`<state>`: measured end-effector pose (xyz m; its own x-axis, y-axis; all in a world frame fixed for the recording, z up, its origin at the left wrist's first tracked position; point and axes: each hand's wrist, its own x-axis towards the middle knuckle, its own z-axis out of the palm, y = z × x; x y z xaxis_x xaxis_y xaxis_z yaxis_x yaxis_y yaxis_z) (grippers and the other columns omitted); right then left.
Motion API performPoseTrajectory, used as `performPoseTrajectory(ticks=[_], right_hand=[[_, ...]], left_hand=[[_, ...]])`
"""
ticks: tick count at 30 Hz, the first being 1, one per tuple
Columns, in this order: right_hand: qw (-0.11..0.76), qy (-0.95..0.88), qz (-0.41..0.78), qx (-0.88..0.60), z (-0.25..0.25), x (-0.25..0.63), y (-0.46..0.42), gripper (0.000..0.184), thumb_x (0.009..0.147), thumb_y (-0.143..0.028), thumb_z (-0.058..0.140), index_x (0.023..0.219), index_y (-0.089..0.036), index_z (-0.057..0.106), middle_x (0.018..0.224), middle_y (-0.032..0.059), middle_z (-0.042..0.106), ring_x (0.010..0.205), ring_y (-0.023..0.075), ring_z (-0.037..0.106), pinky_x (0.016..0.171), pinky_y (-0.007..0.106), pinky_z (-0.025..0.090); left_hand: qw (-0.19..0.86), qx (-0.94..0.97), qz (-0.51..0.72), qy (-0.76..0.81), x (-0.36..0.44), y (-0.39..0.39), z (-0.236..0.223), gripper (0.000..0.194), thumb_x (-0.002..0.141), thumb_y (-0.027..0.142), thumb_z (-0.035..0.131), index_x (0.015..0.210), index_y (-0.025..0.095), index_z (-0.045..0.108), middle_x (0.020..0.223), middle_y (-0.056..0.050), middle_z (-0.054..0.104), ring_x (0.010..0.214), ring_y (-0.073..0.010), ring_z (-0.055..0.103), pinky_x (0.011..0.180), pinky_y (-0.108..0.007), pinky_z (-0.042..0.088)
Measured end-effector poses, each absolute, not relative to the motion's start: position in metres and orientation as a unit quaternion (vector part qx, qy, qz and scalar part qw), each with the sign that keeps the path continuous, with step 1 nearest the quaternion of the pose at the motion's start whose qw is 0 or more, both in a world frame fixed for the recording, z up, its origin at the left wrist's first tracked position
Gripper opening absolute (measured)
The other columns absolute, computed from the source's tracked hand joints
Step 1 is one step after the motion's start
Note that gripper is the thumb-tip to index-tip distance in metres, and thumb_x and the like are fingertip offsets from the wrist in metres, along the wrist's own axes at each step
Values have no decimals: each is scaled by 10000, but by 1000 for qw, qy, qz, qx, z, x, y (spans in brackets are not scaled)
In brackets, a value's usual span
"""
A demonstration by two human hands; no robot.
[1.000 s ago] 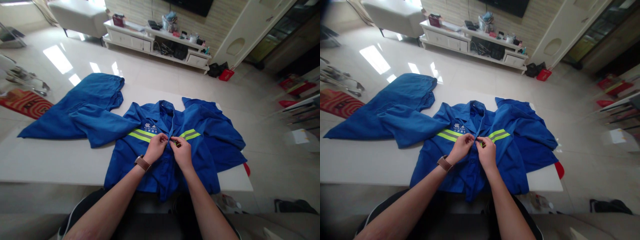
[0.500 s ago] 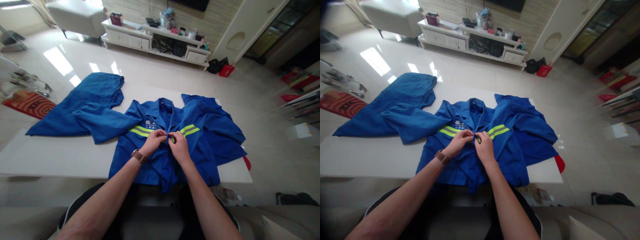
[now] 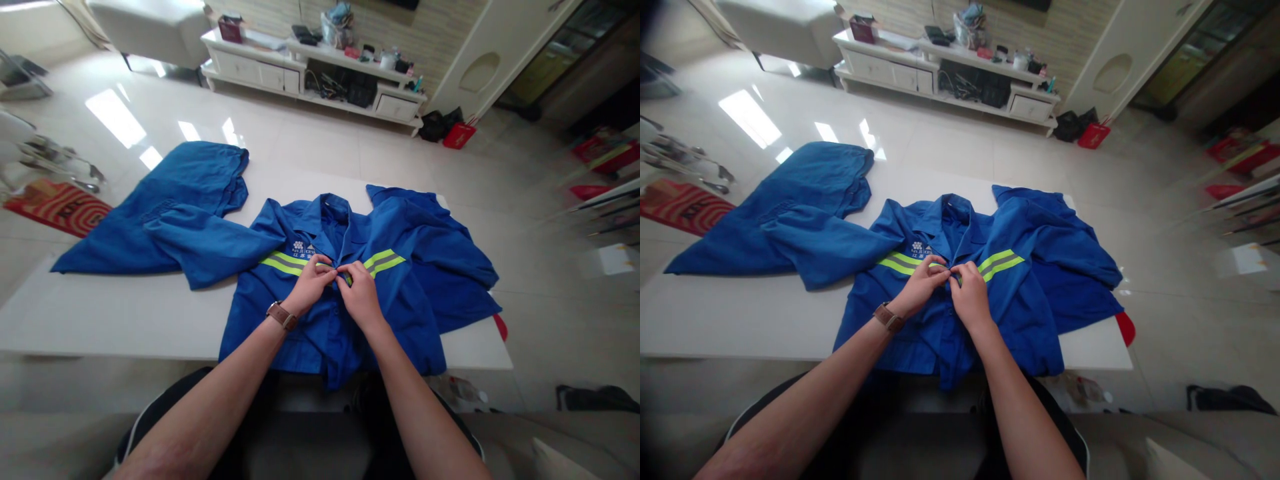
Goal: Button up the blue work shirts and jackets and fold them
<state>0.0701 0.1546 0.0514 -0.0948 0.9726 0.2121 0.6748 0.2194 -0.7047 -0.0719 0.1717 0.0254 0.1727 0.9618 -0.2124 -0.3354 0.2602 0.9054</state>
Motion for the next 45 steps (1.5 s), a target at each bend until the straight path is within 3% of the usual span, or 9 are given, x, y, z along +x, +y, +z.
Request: performPoseTrajectory(ticks=[9, 18, 27, 37, 45], right_hand=[[350, -696, 186, -599, 50, 70, 148, 150, 924, -248, 568, 1016, -198, 675, 1059, 105, 610, 1025, 247, 610, 930, 388, 504], [367, -661, 240, -609, 52, 73, 154, 132, 881, -301, 620, 929, -194, 679, 969, 76, 713, 937, 236, 649, 877, 362, 495], [382, -615, 295, -624, 48, 74, 151, 338, 815, -487, 697, 975, -191, 664, 1001, 80, 710, 934, 236, 641, 895, 376, 510], [403, -581, 324, -628, 42, 75, 156, 269, 755, -315, 542, 964, -183, 650, 954, 76, 708, 907, 243, 647, 881, 385, 503], [438, -550, 383, -598, 40, 80, 158, 256, 821, -377, 530, 916, -189, 675, 888, 61, 712, 838, 217, 640, 774, 328, 508]], left_hand=[[666, 355, 503, 420, -68, 172, 29, 374, 714, 231, 773, 952, 198, 486, 754, 36, 648, 705, -104, 594, 696, -228, 441], [671, 336, 499, 434, -71, 174, 33, 293, 709, 191, 711, 945, 192, 538, 779, 11, 685, 714, -121, 613, 692, -238, 455], [634, 447, 456, 435, -75, 180, 31, 348, 620, 26, 686, 931, 162, 604, 789, 0, 675, 731, -122, 642, 719, -249, 503], [562, 496, 473, 464, -73, 177, 29, 270, 722, 75, 724, 926, 181, 581, 775, 13, 641, 723, -122, 623, 667, -230, 479], [485, 570, 485, 452, -72, 172, 39, 201, 794, 81, 639, 932, 207, 562, 821, 15, 617, 772, -130, 605, 714, -243, 463]])
